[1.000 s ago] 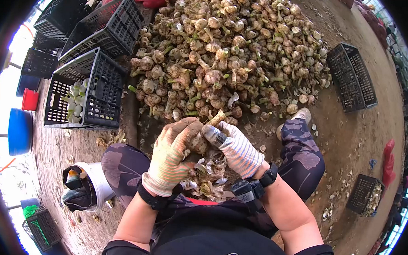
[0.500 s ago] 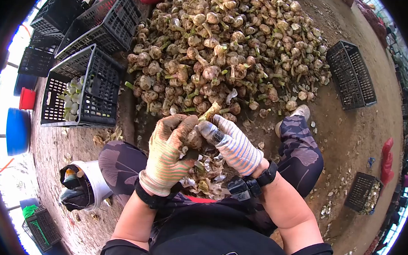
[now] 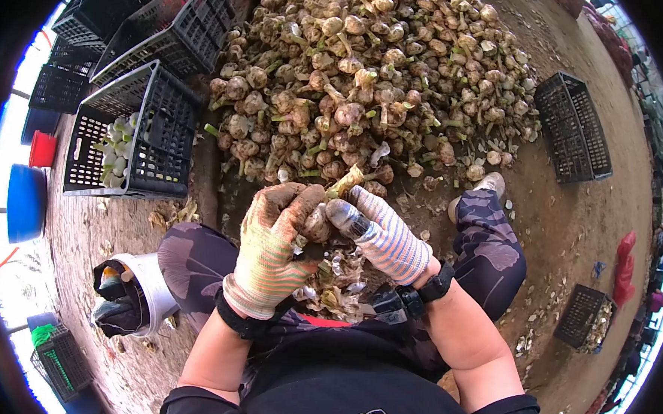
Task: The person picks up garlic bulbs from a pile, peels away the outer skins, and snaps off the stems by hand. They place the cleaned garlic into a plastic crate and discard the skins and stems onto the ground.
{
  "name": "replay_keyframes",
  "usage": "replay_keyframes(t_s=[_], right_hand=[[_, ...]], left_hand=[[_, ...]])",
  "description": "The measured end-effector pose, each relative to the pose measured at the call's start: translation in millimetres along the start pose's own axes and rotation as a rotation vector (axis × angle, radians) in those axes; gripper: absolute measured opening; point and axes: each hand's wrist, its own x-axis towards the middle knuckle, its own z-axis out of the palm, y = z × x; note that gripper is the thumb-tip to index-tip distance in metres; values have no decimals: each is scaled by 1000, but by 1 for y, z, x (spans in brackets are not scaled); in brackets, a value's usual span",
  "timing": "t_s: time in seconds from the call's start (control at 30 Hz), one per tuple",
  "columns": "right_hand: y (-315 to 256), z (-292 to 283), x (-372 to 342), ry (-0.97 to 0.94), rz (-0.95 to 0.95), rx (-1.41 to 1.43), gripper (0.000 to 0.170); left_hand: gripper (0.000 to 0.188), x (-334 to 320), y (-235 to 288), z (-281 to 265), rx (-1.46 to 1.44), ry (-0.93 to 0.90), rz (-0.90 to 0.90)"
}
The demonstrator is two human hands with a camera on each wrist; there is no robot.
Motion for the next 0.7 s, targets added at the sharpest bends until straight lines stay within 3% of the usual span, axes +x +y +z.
replay_keyframes(t_s=[0.03, 0.13, 0.2, 0.27, 0.33, 0.37, 0.43, 0.47, 0.5, 0.57, 0.6, 0.63, 0.7], right_hand=[[-1, 0, -2, -1, 1, 0, 29], [-6, 3, -4, 18, -244, -377, 30], [-6, 4, -1, -4, 0, 23, 29], [-12, 4, -1, -55, -6, 75, 28], [-14, 2, -3, -105, -13, 125, 28], [-15, -1, -5, -131, -19, 50, 27], [-17, -3, -6, -161, -25, -30, 27], [-17, -3, -6, -210, 7, 25, 27], [-17, -3, -7, -260, 38, 79, 27], [-7, 8, -1, -41, -87, 10, 26], [0, 10, 5, 16, -99, 13, 25], [5, 11, 9, 74, -112, 18, 24], [3, 13, 6, 97, -112, 82, 22]], left_hand=[[69, 0, 1, -2, 6, -10, -3], [68, 0, 1, -2, 36, -6, 8], [58, 0, 0, -1, 34, 18, 18], [48, -3, 1, 1, 33, 42, 29], [52, -4, 9, 1, -558, 25, -363], [49, -3, 13, -10, -1243, -77, -670], [53, 4, 12, -11, -1421, -25, -843], [53, 4, 9, -10, -1707, 12, -843], [53, 3, 8, -8, -1707, 14, -840], [57, 2, 11, -4, -1386, 99, -849], [59, 1, 19, -2, -1191, 137, -629], [62, -6, 14, 14, -899, 208, -561], [65, -13, 4, 21, -630, 145, -362]])
